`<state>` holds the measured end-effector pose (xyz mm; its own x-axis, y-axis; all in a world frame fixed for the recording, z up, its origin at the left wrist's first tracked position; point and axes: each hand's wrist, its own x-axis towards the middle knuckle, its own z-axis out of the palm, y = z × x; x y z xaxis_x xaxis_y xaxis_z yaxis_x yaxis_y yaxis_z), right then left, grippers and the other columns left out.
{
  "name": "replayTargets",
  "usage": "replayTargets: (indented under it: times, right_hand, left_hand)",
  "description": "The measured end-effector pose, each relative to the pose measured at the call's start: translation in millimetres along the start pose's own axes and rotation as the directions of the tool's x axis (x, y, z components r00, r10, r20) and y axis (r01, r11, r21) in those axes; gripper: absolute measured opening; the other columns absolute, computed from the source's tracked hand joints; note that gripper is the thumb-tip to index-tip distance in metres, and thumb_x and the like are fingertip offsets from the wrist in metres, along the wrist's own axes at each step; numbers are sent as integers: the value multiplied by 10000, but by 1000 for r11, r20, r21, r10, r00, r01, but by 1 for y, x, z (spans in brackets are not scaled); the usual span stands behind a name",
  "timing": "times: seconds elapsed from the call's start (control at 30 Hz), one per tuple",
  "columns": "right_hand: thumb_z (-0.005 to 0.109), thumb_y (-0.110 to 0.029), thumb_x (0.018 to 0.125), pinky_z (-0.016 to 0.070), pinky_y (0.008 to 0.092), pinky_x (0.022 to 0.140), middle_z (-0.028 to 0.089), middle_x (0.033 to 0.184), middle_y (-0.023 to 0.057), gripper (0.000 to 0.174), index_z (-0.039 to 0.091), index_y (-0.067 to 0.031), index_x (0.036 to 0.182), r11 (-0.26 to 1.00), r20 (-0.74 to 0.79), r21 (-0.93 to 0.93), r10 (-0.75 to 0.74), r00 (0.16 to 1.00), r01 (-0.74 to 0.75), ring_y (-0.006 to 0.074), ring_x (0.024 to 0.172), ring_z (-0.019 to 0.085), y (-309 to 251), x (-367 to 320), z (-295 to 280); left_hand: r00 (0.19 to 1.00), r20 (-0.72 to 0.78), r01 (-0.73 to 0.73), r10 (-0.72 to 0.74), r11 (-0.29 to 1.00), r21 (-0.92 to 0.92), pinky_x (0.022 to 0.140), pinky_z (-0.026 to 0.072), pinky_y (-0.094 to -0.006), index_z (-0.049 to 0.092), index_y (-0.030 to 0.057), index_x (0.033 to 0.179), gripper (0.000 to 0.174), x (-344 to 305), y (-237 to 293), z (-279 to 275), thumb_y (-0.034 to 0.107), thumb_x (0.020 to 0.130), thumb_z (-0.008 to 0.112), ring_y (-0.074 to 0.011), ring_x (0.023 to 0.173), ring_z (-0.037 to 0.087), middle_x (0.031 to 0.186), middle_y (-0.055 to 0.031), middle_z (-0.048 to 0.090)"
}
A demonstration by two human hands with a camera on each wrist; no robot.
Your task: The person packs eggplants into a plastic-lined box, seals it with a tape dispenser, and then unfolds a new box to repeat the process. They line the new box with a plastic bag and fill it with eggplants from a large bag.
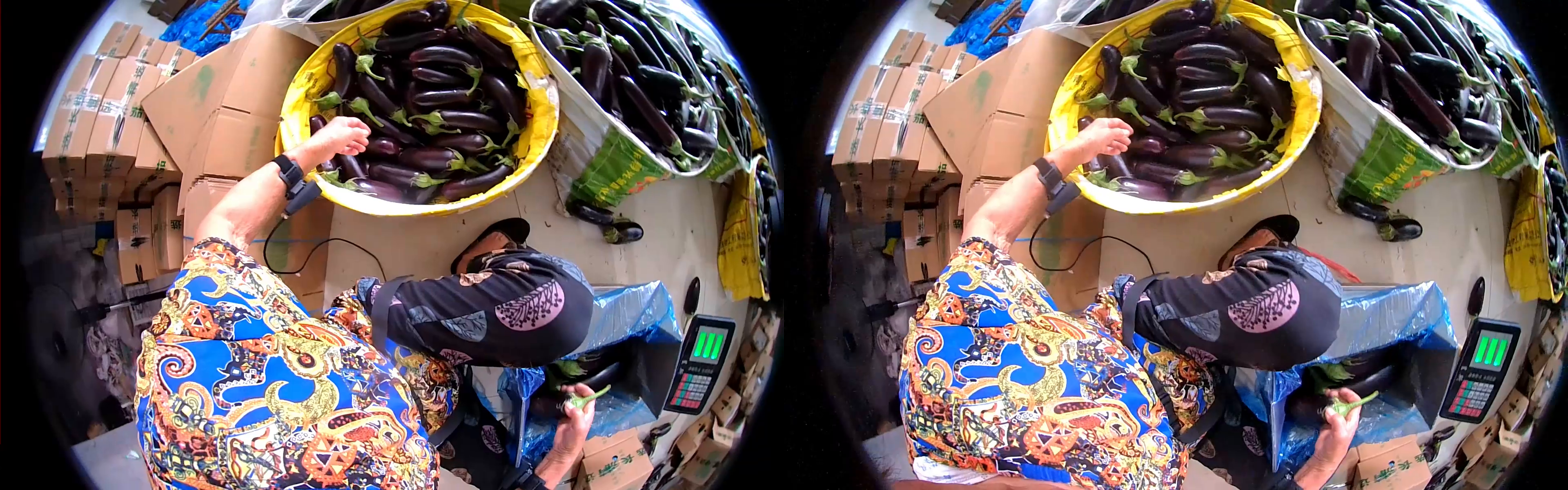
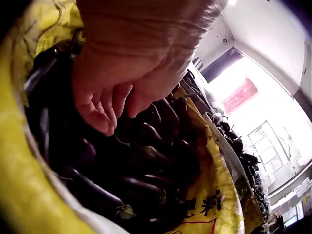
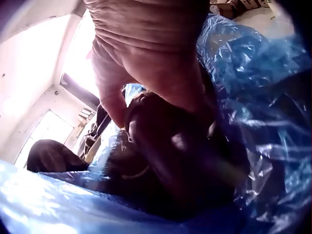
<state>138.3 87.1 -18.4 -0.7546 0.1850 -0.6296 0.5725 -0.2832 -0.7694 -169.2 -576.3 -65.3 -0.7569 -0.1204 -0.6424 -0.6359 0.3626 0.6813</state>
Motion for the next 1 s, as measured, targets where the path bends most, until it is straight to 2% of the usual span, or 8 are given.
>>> replayTargets:
  times: [0.17, 0.27, 0.33, 0.43, 0.7, 0.8, 0.93, 1.0]
  right_hand:
    - [601, -175, 889, 449, 310, 866, 582, 853, 85, 204, 553, -12, 1003, 988, -16, -148, -37, 999, 34, 189, 847, 594, -21, -6, -6]
    - [623, -192, 941, 471, 298, 791, 586, 871, 58, 177, 564, -33, 994, 878, -75, -478, -61, 995, 18, 153, 820, 569, -5, 4, -23]
    - [657, -265, 943, 478, 375, 770, 607, 912, 141, 301, 560, 10, 1018, 506, -117, -862, -260, 958, 32, 279, 848, 596, -9, 6, -28]
    - [687, -347, 912, 477, 488, 795, 598, 1012, 254, 454, 541, 51, 1075, 9, -80, -996, -430, 899, -85, 457, 923, 578, -16, 3, -30]
    - [534, -256, 997, 491, 485, 816, 602, 1027, 246, 307, 559, 37, 1087, -275, -103, -935, -396, 913, -224, 428, 940, 595, -6, 20, -30]
    - [576, -249, 975, 492, 470, 795, 592, 987, 228, 325, 550, 42, 1117, -253, -67, -946, -463, 884, -204, 402, 908, 600, -11, 12, -18]
    - [541, -260, 997, 494, 472, 849, 612, 1048, 250, 395, 536, 45, 1247, -271, -129, -925, -433, 892, -265, 419, 972, 600, -13, 4, -17]
    - [541, -265, 999, 495, 469, 860, 617, 1067, 254, 404, 530, 43, 1259, -266, -154, -922, -414, 897, -281, 418, 992, 602, -14, 6, -13]
  left_hand:
    - [989, 128, -121, 75, 908, 401, 789, 541, -298, 630, 47, 1202, 366, 0, 9, 21, 283, 923, 611, -147, 898, 636, 1000, -48, 666]
    - [970, 161, -244, 183, 721, 648, 810, 544, -358, 656, 27, 1164, 367, 2, 21, 17, 260, 881, 630, -239, 921, 667, 976, -126, 699]
    - [921, 199, -361, 336, 535, 764, 828, 541, -391, 665, 12, 1138, 365, 13, 17, 3, 250, 862, 636, -293, 950, 677, 984, -171, 711]
    - [911, 83, -306, 404, 528, 792, 837, 543, -427, 709, 47, 1025, 301, 20, 17, -12, 226, 789, 654, -360, 944, 685, 956, -191, 716]
    - [904, 230, -378, 362, 421, 825, 846, 539, -454, 680, 56, 1071, 342, 29, 2, -4, 140, 741, 645, -368, 986, 668, 994, -179, 710]
    - [853, 323, -473, 409, 346, 810, 817, 538, -468, 670, 42, 1059, 339, 34, 6, 17, 150, 738, 646, -378, 965, 669, 983, -180, 708]
    - [824, 497, -567, 272, 427, 705, 807, 546, -444, 647, 20, 1123, 394, 19, 20, 63, 183, 768, 697, -382, 941, 669, 997, -196, 700]
    - [792, 573, -610, 212, 334, 719, 845, 525, -453, 615, 22, 1168, 457, 18, 9, 82, 193, 762, 734, -385, 997, 640, 1026, -201, 663]
